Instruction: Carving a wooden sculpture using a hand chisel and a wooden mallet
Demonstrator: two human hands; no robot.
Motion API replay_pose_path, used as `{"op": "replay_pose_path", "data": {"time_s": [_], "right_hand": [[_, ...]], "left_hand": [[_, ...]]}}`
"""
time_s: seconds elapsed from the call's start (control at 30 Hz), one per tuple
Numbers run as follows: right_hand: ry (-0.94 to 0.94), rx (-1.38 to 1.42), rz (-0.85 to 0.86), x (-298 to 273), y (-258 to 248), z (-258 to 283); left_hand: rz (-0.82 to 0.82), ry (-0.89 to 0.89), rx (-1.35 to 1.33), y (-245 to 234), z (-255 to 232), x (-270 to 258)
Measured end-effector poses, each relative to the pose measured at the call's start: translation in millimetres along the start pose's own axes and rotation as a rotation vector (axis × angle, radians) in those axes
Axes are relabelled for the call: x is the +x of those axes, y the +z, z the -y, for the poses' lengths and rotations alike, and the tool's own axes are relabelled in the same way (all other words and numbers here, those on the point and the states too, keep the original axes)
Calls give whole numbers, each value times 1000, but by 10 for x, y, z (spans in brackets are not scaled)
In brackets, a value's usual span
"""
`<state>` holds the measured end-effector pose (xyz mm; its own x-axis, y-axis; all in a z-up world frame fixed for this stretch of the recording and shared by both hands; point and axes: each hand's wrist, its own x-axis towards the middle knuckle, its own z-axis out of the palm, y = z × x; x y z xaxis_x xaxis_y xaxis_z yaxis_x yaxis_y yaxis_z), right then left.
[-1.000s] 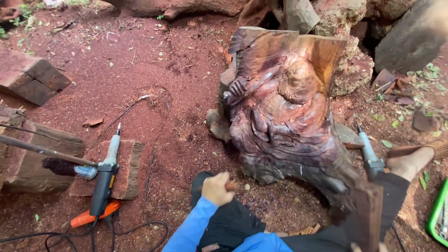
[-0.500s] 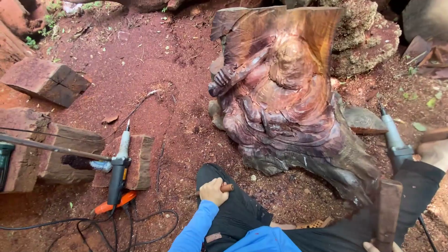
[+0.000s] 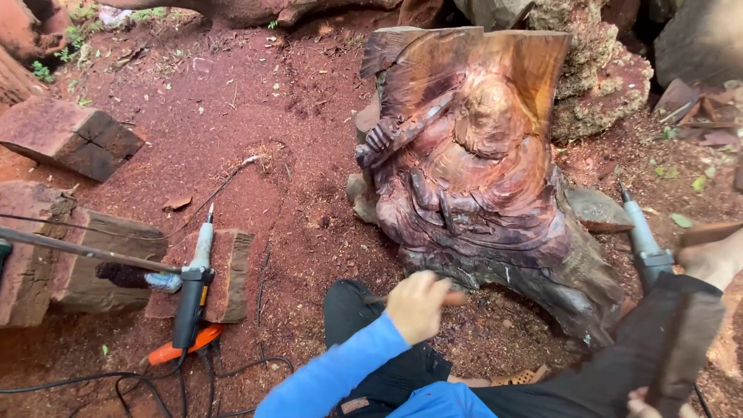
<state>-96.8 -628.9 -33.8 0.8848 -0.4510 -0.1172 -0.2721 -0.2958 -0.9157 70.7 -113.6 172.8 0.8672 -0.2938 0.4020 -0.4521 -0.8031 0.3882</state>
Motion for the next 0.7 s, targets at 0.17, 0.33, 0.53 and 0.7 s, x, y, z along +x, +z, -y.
{"op": "replay_pose_path", "data": {"time_s": [0.17,0.33,0.53,0.7], "right_hand": [[-276,430,449,472,-46,819],[-172,564,11,333,741,1840],[-350,462,40,754,956,2958],[-219,693,18,985,1724,3477]], "left_hand": [[-422,473,68,10,-488,1465],[-604,475,149,438,-227,2621],[-548,448,138,174,-99,2706],[-541,470,206,281,-32,2795]]}}
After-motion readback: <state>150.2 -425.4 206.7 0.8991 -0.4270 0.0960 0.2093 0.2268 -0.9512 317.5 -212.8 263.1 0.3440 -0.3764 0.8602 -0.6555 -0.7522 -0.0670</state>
